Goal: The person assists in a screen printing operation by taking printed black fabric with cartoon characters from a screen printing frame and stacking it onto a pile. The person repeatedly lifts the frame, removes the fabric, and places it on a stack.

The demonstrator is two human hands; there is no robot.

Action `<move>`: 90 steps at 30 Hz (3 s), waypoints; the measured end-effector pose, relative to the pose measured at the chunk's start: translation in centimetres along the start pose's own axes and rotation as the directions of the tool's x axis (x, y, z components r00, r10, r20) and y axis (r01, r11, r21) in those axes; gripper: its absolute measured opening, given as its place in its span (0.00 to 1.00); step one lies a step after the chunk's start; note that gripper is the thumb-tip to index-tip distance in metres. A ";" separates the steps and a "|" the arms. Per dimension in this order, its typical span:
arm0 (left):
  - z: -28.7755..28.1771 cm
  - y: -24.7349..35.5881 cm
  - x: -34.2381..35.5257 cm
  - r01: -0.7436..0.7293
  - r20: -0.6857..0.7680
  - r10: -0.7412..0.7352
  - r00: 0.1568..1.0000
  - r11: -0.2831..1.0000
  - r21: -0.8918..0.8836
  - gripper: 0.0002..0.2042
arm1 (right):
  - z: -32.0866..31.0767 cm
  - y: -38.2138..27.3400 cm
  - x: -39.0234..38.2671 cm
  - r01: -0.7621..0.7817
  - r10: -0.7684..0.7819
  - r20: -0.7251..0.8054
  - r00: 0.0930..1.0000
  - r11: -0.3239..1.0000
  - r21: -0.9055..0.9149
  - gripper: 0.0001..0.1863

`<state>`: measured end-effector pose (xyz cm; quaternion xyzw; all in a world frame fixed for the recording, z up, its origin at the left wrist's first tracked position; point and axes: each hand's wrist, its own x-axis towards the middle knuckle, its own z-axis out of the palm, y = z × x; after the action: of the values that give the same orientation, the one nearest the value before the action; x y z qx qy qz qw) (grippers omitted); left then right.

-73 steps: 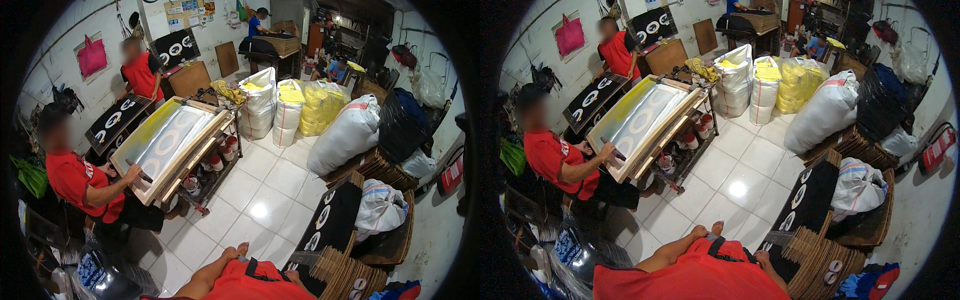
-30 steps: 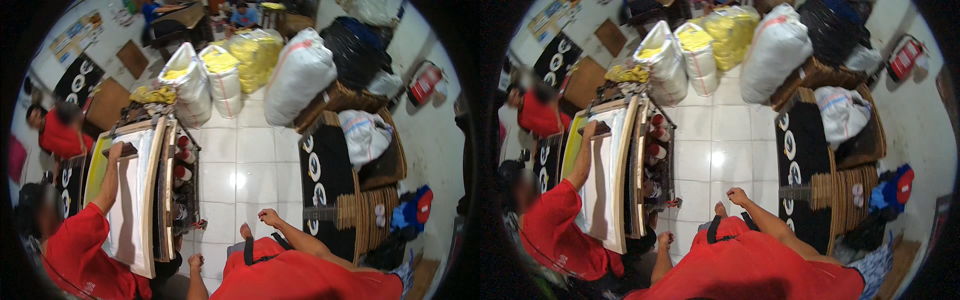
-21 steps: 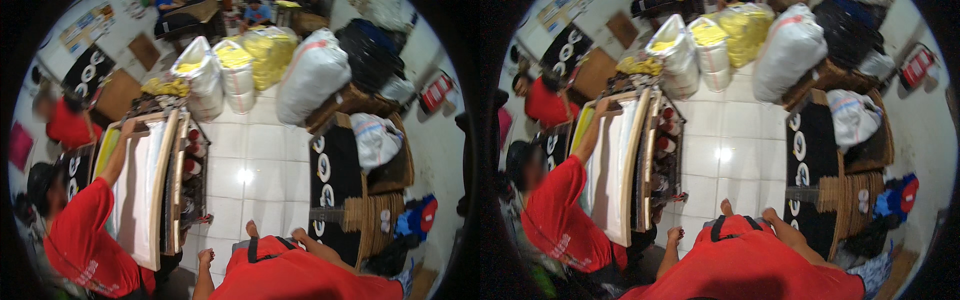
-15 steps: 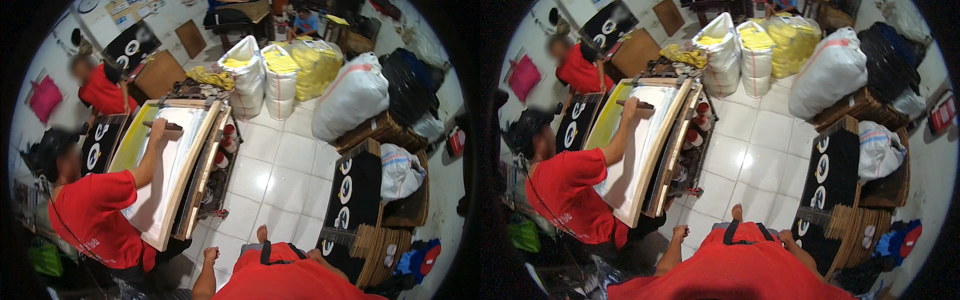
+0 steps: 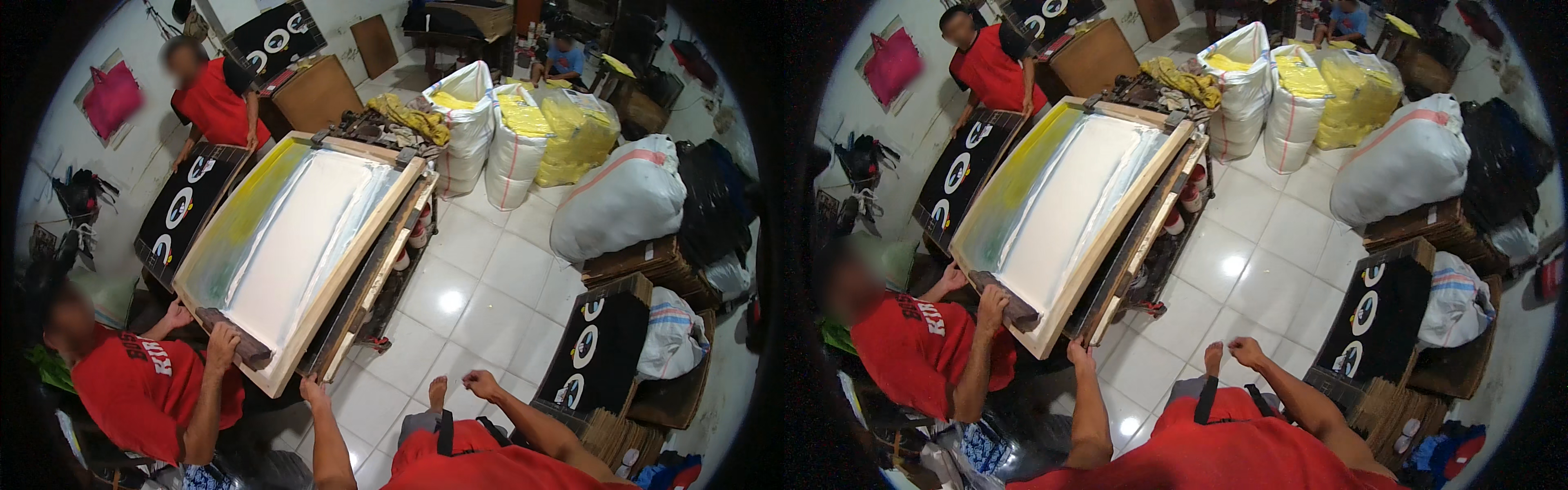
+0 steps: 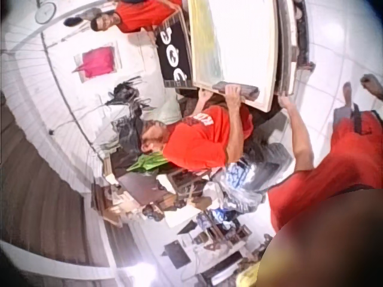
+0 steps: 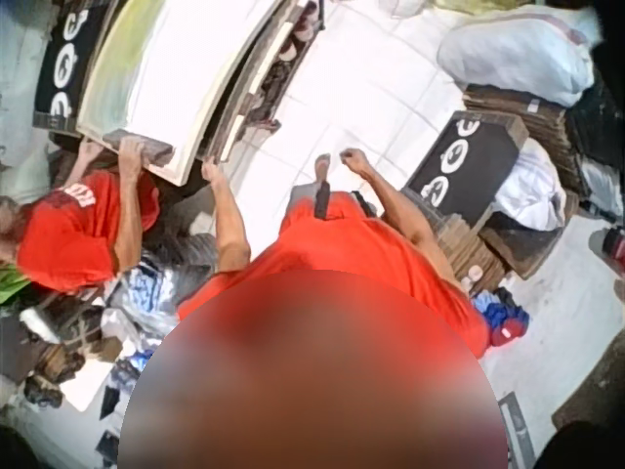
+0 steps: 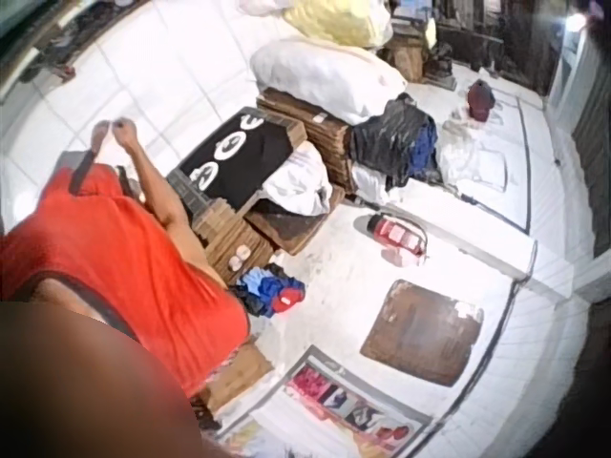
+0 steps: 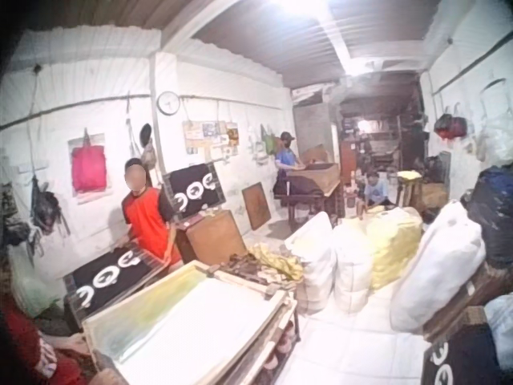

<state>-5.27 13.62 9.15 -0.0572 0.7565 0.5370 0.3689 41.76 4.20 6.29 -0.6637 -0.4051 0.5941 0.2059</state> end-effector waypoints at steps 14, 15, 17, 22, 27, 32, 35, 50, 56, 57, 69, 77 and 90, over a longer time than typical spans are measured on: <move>0.0 6.3 -3.9 -0.012 0.309 0.044 0.950 0.994 -0.106 0.05 | 14.5 -28.4 22.8 -0.284 -0.177 0.318 0.931 0.196 0.939 0.11; 0.2 6.5 -4.5 -0.023 0.327 0.059 0.943 0.993 -0.113 0.05 | 14.4 -28.6 23.6 -0.310 -0.253 0.345 0.904 0.169 0.936 0.11; 0.2 6.9 -5.6 -0.040 0.362 0.093 0.927 0.988 -0.151 0.04 | 14.1 -28.7 24.4 -0.325 -0.320 0.353 0.879 0.140 0.935 0.13; -1.1 8.1 -8.1 -0.070 0.383 0.065 0.922 0.998 -0.001 0.04 | 11.8 -28.3 22.3 -0.264 -0.416 0.306 0.856 0.156 0.952 0.16; -4.8 9.6 -10.7 -0.362 0.085 0.354 0.931 0.925 0.114 0.09 | 7.2 -22.3 13.3 -0.114 -0.353 0.189 0.916 0.222 0.968 0.16; -5.5 12.4 -14.1 -0.633 0.197 0.615 0.763 0.774 0.034 0.15 | 1.1 -15.4 0.9 -0.006 -0.389 0.098 0.916 0.230 0.973 0.24; -3.5 13.5 -17.4 -0.722 0.366 0.668 0.648 0.692 0.015 0.14 | -2.5 -12.0 -8.5 0.060 -0.360 -0.002 0.933 0.150 0.987 0.24; 20.0 26.6 -51.9 -0.993 0.815 0.567 -0.115 -0.056 -0.101 0.22 | -12.5 1.4 -41.0 0.215 -0.418 -0.275 0.866 -0.184 0.959 0.26; 25.8 28.8 -66.9 -0.994 0.964 0.257 -0.063 -0.099 -0.038 0.29 | -14.2 3.7 -44.4 0.280 -0.365 -0.357 0.860 -0.249 0.927 0.28; 26.1 29.0 -67.9 -0.993 0.958 0.286 -0.016 -0.116 0.018 0.27 | -14.0 3.9 -44.3 0.278 -0.379 -0.352 0.856 -0.235 0.931 0.28; 23.0 25.0 -76.9 -0.921 0.871 0.378 -0.314 0.102 -0.377 0.24 | -10.2 1.9 -41.6 0.200 -0.202 -0.181 0.963 0.075 0.977 0.25; 10.1 15.4 -79.6 -0.520 0.449 0.281 -0.848 -0.280 -0.807 0.16 | -13.9 -11.0 -55.0 0.484 -0.462 -0.467 0.754 0.871 -0.081 0.13; 11.3 -2.6 -70.3 0.065 -0.065 -0.169 -0.983 0.007 -0.998 0.21 | -19.6 -14.3 -45.2 0.010 -0.272 -0.532 0.802 0.896 -0.444 0.12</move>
<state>52.34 0.45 49.02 -0.9291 0.2628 -0.2273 -0.1264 57.85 -18.71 49.30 -0.8083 -0.4899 0.2440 0.2169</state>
